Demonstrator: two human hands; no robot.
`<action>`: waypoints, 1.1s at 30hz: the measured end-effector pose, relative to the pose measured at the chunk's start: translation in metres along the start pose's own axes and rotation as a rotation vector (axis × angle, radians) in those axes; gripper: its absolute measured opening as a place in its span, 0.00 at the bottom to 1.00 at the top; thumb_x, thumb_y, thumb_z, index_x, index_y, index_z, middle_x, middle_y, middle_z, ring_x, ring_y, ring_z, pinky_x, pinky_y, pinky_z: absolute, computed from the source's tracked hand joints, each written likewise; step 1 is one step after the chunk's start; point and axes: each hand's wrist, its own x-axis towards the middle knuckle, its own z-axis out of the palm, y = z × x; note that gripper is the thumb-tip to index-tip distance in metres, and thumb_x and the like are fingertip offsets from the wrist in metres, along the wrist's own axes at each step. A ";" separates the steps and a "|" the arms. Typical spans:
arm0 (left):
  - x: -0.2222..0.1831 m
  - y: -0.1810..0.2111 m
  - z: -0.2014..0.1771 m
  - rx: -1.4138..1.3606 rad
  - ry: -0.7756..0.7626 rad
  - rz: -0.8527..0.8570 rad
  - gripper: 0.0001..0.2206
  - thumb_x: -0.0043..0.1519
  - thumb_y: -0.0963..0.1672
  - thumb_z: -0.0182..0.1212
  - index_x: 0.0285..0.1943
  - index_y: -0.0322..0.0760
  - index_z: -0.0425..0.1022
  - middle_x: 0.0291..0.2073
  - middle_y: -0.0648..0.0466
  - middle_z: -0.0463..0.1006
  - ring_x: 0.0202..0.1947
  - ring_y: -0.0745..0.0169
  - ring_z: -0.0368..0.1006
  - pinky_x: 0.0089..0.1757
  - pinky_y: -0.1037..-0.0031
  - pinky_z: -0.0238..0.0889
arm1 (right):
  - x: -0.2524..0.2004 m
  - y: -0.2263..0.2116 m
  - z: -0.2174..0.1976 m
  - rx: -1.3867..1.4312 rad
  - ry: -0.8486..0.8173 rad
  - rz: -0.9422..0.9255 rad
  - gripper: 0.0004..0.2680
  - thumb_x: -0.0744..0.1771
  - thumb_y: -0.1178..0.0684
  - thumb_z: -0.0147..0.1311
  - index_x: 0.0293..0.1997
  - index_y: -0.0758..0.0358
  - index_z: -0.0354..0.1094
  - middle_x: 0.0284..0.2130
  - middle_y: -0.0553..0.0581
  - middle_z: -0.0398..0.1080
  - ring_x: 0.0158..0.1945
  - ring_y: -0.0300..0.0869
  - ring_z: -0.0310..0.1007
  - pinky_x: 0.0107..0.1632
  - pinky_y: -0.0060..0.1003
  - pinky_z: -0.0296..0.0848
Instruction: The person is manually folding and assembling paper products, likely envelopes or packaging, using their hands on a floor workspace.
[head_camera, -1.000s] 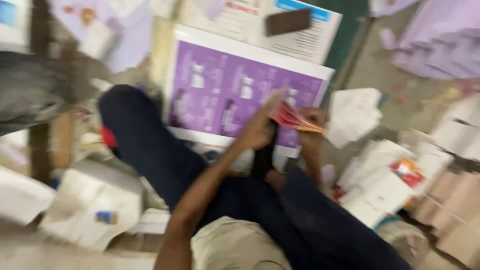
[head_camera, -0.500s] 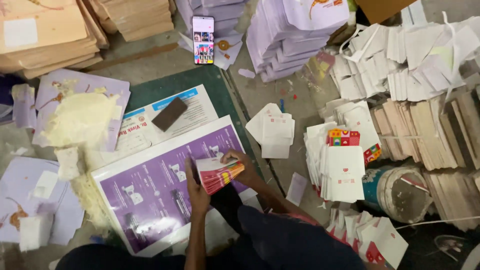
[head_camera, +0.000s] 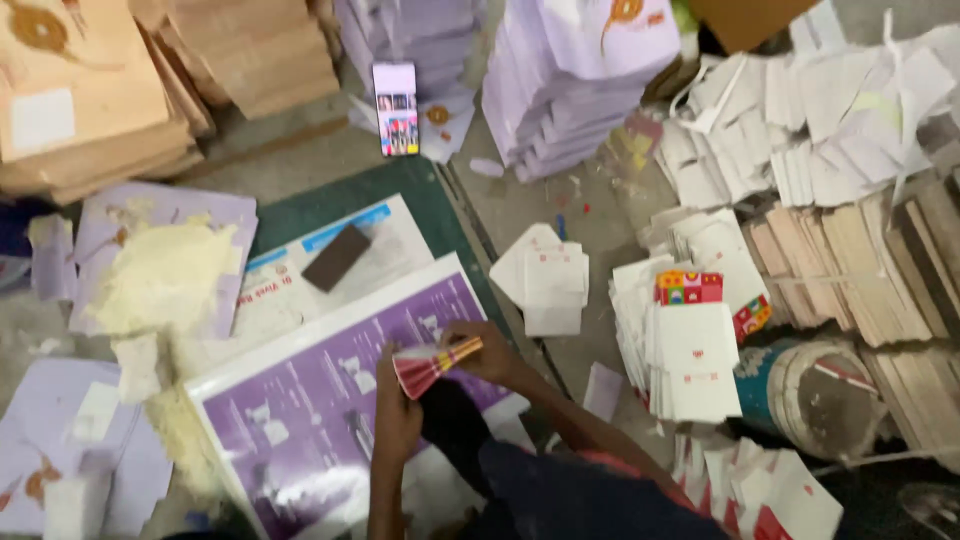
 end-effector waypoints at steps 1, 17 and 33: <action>0.018 0.019 -0.005 0.008 0.015 -0.012 0.37 0.57 0.33 0.48 0.81 0.33 0.50 0.55 0.45 0.73 0.54 0.52 0.75 0.58 0.68 0.67 | 0.009 0.014 -0.019 0.010 -0.018 0.001 0.12 0.62 0.51 0.72 0.42 0.63 0.74 0.38 0.52 0.77 0.44 0.38 0.77 0.48 0.37 0.74; 0.001 0.123 -0.039 -0.390 -0.270 -0.360 0.12 0.61 0.44 0.70 0.51 0.35 0.84 0.37 0.54 0.82 0.34 0.69 0.76 0.35 0.75 0.69 | -0.061 0.220 -0.029 0.239 -0.341 -0.083 0.16 0.64 0.49 0.67 0.53 0.62 0.66 0.46 0.51 0.70 0.49 0.40 0.70 0.56 0.37 0.68; -0.016 0.170 -0.045 0.002 -0.330 -0.370 0.44 0.48 0.42 0.73 0.75 0.34 0.52 0.59 0.36 0.73 0.54 0.42 0.75 0.50 0.63 0.69 | -0.089 0.228 -0.019 -0.092 -0.546 -0.135 0.16 0.66 0.58 0.60 0.61 0.63 0.68 0.57 0.59 0.71 0.61 0.46 0.70 0.60 0.45 0.71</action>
